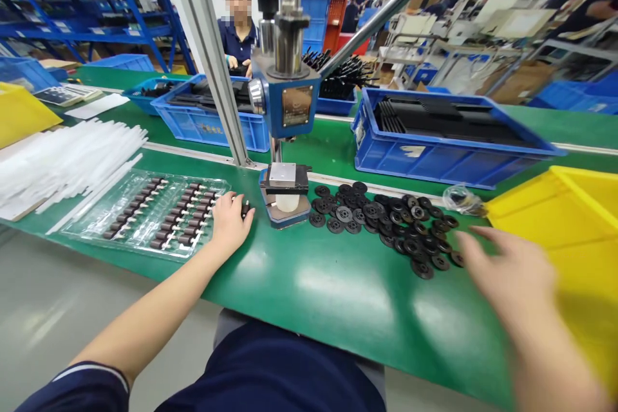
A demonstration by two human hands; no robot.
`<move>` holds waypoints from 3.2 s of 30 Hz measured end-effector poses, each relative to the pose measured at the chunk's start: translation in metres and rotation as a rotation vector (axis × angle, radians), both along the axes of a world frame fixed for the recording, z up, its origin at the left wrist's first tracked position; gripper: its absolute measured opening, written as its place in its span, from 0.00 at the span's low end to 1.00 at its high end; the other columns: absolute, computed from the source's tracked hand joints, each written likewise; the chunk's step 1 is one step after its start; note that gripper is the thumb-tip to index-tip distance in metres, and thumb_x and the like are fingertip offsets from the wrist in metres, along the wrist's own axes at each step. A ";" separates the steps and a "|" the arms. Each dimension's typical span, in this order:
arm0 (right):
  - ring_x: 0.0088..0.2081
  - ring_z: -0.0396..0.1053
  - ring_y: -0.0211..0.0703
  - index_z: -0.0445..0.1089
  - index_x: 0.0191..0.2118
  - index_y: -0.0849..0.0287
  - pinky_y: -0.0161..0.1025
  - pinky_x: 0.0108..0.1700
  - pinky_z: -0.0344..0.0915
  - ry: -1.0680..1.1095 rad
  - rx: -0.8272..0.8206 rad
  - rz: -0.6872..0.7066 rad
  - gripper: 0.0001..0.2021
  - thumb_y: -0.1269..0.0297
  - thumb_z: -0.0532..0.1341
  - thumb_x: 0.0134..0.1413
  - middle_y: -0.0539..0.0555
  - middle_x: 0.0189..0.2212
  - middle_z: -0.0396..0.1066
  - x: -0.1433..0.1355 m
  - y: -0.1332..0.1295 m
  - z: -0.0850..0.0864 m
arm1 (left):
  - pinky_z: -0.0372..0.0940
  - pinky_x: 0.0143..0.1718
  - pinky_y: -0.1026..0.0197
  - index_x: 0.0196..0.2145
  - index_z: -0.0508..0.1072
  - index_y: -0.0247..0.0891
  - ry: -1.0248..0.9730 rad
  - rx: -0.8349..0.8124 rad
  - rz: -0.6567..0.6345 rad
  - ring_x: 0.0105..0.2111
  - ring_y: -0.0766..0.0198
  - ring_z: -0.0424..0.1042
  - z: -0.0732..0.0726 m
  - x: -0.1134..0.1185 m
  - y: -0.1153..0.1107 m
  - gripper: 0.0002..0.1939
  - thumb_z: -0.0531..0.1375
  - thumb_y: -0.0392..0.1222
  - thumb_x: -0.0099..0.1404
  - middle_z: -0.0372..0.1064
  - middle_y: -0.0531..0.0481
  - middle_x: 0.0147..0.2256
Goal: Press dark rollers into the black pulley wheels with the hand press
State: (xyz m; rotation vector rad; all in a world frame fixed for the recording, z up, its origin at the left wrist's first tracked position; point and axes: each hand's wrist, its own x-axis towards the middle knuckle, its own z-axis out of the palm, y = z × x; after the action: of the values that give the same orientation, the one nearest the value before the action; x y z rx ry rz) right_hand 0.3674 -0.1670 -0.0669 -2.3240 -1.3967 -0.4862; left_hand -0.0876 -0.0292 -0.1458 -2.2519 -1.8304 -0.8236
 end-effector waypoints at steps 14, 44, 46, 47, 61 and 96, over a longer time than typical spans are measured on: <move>0.66 0.41 0.63 0.71 0.42 0.66 0.66 0.61 0.39 0.261 0.158 0.086 0.18 0.55 0.58 0.53 0.69 0.61 0.54 -0.073 0.094 -0.106 | 0.49 0.56 0.39 0.47 0.73 0.34 0.136 0.005 0.109 0.61 0.40 0.53 -0.016 0.002 -0.002 0.16 0.55 0.45 0.66 0.59 0.31 0.58; 0.24 0.71 0.39 0.63 0.33 0.59 0.32 0.24 0.61 1.315 -0.225 0.676 0.16 0.50 0.62 0.50 0.49 0.24 0.67 -0.152 0.070 -0.090 | 0.45 0.62 0.32 0.43 0.70 0.30 0.114 0.030 -0.079 0.65 0.37 0.47 -0.044 -0.016 0.021 0.16 0.53 0.47 0.68 0.61 0.31 0.56; 0.24 0.71 0.39 0.63 0.34 0.59 0.32 0.23 0.61 1.319 -0.228 0.672 0.17 0.50 0.62 0.50 0.49 0.24 0.67 -0.153 0.070 -0.089 | 0.45 0.62 0.31 0.40 0.70 0.31 0.060 0.028 -0.081 0.65 0.37 0.46 -0.045 -0.016 0.023 0.15 0.53 0.47 0.68 0.62 0.32 0.55; 0.24 0.71 0.39 0.63 0.34 0.59 0.32 0.23 0.61 1.321 -0.230 0.671 0.17 0.50 0.62 0.50 0.49 0.24 0.67 -0.153 0.070 -0.089 | 0.45 0.62 0.31 0.39 0.70 0.32 0.031 0.030 -0.081 0.65 0.38 0.46 -0.044 -0.017 0.023 0.14 0.53 0.46 0.68 0.63 0.32 0.54; 0.23 0.71 0.40 0.62 0.33 0.60 0.31 0.21 0.61 1.343 -0.227 0.643 0.18 0.49 0.63 0.47 0.49 0.23 0.67 -0.152 0.072 -0.089 | 0.39 0.63 0.29 0.54 0.58 0.32 -0.320 0.064 -0.157 0.65 0.41 0.48 -0.032 -0.006 0.016 0.19 0.48 0.45 0.70 0.62 0.32 0.54; 0.38 0.71 0.44 0.66 0.47 0.57 0.38 0.39 0.69 1.249 0.079 0.696 0.17 0.52 0.59 0.58 0.56 0.39 0.73 -0.174 0.055 -0.092 | 0.62 0.26 0.67 0.46 0.66 0.36 -1.098 -0.960 -0.670 0.26 0.71 0.66 -0.013 0.107 -0.058 0.17 0.61 0.47 0.62 0.69 0.50 0.33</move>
State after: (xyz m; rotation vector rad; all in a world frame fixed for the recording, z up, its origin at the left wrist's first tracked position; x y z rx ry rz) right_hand 0.1937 -0.1122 -0.1594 -1.3403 -1.2570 0.9287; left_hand 0.0191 -0.0875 -0.1592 -3.5925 -2.0934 -1.9073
